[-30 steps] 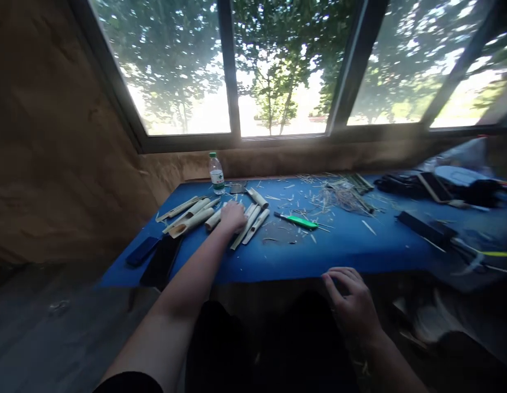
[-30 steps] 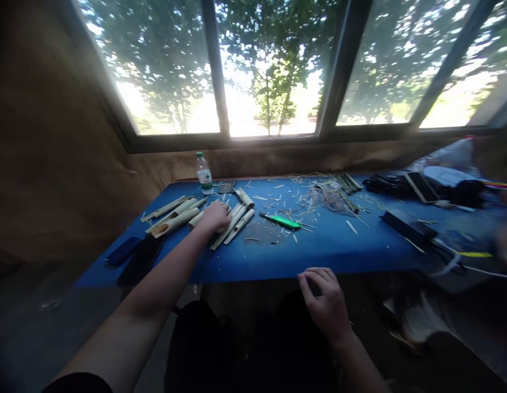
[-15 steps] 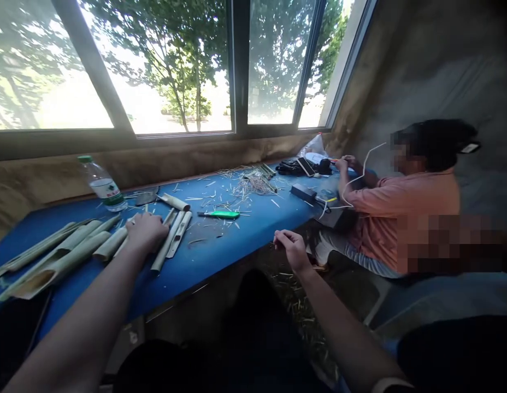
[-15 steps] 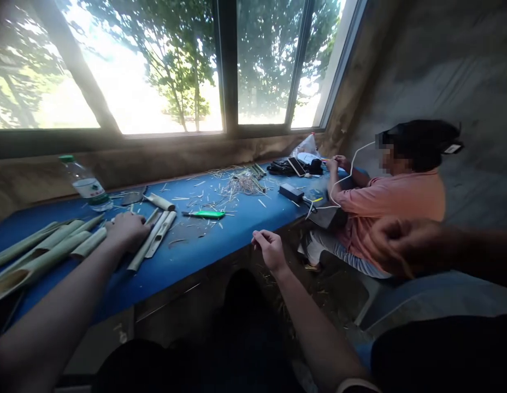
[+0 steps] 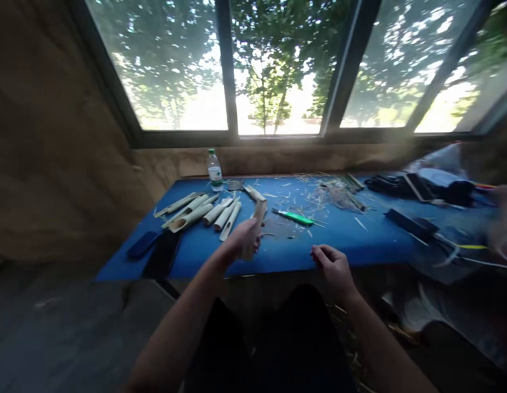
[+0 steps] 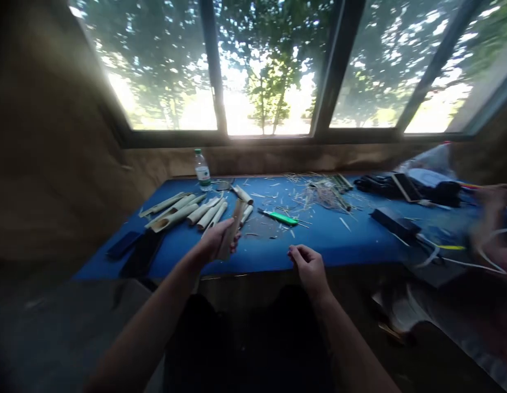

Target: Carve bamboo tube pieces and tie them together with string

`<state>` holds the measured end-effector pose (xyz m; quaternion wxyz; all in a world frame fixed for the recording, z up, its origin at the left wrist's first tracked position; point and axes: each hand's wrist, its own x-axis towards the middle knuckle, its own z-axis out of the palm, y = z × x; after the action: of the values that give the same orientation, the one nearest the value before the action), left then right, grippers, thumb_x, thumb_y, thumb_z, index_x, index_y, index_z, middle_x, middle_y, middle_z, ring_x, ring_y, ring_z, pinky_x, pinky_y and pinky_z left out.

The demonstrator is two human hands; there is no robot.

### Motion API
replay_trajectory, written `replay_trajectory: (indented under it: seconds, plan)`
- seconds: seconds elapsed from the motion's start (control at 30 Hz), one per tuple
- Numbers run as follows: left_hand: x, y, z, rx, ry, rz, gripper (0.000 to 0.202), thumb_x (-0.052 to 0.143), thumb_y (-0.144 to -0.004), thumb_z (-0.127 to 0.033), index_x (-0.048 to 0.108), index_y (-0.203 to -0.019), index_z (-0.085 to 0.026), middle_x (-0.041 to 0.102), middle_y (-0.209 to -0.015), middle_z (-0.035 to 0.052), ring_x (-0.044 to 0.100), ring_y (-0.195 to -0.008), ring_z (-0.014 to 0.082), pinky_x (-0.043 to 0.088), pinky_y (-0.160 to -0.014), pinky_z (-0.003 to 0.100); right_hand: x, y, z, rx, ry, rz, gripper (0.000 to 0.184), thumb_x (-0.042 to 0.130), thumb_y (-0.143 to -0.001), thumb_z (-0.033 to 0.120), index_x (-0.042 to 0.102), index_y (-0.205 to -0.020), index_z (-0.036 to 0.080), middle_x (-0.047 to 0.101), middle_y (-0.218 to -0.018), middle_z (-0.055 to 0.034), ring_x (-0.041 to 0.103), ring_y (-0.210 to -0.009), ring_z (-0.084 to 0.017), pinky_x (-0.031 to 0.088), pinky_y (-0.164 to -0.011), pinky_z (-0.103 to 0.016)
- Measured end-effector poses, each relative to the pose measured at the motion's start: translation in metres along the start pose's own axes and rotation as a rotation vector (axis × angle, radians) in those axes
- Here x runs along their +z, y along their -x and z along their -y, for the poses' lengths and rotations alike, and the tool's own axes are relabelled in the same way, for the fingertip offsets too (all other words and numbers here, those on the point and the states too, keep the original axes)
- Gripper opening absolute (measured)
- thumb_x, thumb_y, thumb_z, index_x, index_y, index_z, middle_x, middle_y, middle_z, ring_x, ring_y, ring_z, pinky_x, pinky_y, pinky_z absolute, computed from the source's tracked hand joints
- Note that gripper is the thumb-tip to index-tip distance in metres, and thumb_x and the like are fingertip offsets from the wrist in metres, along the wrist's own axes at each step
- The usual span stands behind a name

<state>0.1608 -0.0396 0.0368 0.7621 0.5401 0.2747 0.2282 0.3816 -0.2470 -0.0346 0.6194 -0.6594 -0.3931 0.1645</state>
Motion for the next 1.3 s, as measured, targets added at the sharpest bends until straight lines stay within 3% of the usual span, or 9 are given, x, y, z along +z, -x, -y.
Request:
replay_trajectory:
  seconds: [0.13, 0.3, 0.47, 0.6, 0.8, 0.93, 1.07, 1.17, 1.3]
  plan:
    - [0.006, 0.008, 0.021, -0.018, 0.130, 0.071, 0.054, 0.059, -0.100, -0.067, 0.064, -0.122, -0.018, 0.058, -0.081, 0.0011, 0.055, -0.057, 0.0139, 0.052, -0.052, 0.025, 0.026, -0.047, 0.008, -0.073, 0.060, 0.110, 0.050, 0.073, -0.101, 0.065, 0.076, -0.093, 0.016, 0.065, -0.073, 0.0003, 0.059, -0.063, -0.015, 0.049, -0.061, -0.029]
    - [0.008, 0.002, 0.044, 0.018, 0.152, 0.048, 0.056, 0.066, -0.097, -0.068, 0.062, -0.124, -0.019, 0.058, -0.076, -0.0014, 0.051, -0.051, 0.0132, 0.048, -0.047, 0.025, 0.045, -0.088, -0.002, -0.136, 0.170, 0.058, 0.039, 0.072, -0.107, 0.053, 0.073, -0.097, 0.016, 0.069, -0.084, 0.0006, 0.065, -0.073, -0.015, 0.058, -0.072, -0.032]
    - [-0.004, -0.007, 0.051, 0.117, 0.137, -0.057, 0.058, 0.071, -0.096, -0.069, 0.066, -0.117, -0.015, 0.061, -0.073, -0.0004, 0.060, -0.058, 0.0157, 0.058, -0.062, 0.030, 0.046, -0.085, -0.019, -0.158, 0.180, 0.064, 0.037, 0.070, -0.109, 0.051, 0.074, -0.098, 0.016, 0.075, -0.094, -0.0029, 0.073, -0.087, -0.018, 0.062, -0.083, -0.037]
    - [-0.008, -0.012, 0.043, 0.153, 0.137, -0.130, 0.050, 0.067, -0.102, -0.062, 0.066, -0.116, -0.015, 0.066, -0.077, 0.0018, 0.070, -0.071, 0.0184, 0.062, -0.076, 0.031, 0.043, -0.085, -0.024, -0.153, 0.170, 0.130, 0.039, 0.071, -0.109, 0.052, 0.073, -0.096, 0.015, 0.072, -0.088, -0.0010, 0.071, -0.079, -0.017, 0.061, -0.077, -0.034]
    - [0.005, -0.012, 0.041, 0.148, 0.172, -0.086, 0.054, 0.066, -0.101, -0.063, 0.066, -0.125, -0.015, 0.070, -0.087, 0.0049, 0.067, -0.064, 0.0170, 0.062, -0.065, 0.032, 0.040, -0.095, -0.031, -0.142, 0.147, 0.123, 0.041, 0.065, -0.112, 0.054, 0.071, -0.098, 0.015, 0.063, -0.075, 0.0039, 0.058, -0.058, -0.011, 0.054, -0.059, -0.026]
    - [0.005, -0.011, 0.045, 0.164, 0.180, -0.083, 0.054, 0.068, -0.099, -0.064, 0.064, -0.121, -0.015, 0.063, -0.078, 0.0003, 0.053, -0.051, 0.0114, 0.051, -0.051, 0.025, 0.043, -0.086, -0.033, -0.149, 0.217, 0.039, 0.038, 0.065, -0.112, 0.051, 0.071, -0.101, 0.015, 0.069, -0.085, 0.0004, 0.066, -0.070, -0.013, 0.059, -0.067, -0.029]
    - [0.001, -0.009, 0.049, 0.167, 0.160, -0.126, 0.054, 0.064, -0.100, -0.066, 0.061, -0.120, -0.016, 0.059, -0.077, -0.0018, 0.053, -0.052, 0.0108, 0.051, -0.053, 0.024, 0.033, -0.080, -0.026, -0.154, 0.369, 0.007, 0.035, 0.067, -0.111, 0.050, 0.073, -0.102, 0.016, 0.073, -0.095, -0.0024, 0.071, -0.083, -0.017, 0.062, -0.079, -0.034]
    - [0.004, -0.013, 0.045, 0.131, 0.074, -0.138, 0.051, 0.063, -0.102, -0.066, 0.062, -0.115, -0.016, 0.060, -0.074, -0.0011, 0.055, -0.052, 0.0125, 0.052, -0.053, 0.025, 0.010, -0.112, -0.012, -0.120, 0.513, 0.065, 0.033, 0.069, -0.110, 0.048, 0.074, -0.105, 0.016, 0.074, -0.098, -0.0029, 0.072, -0.085, -0.018, 0.063, -0.082, -0.036]
    - [0.020, -0.037, 0.024, 0.061, -0.058, -0.077, 0.043, 0.063, -0.104, -0.059, 0.064, -0.110, -0.016, 0.063, -0.073, 0.0001, 0.057, -0.051, 0.0140, 0.051, -0.050, 0.027, -0.018, -0.205, 0.006, 0.002, 0.726, 0.120, 0.029, 0.072, -0.109, 0.044, 0.074, -0.120, 0.016, 0.076, -0.119, -0.0079, 0.074, -0.103, -0.022, 0.064, -0.093, -0.043]
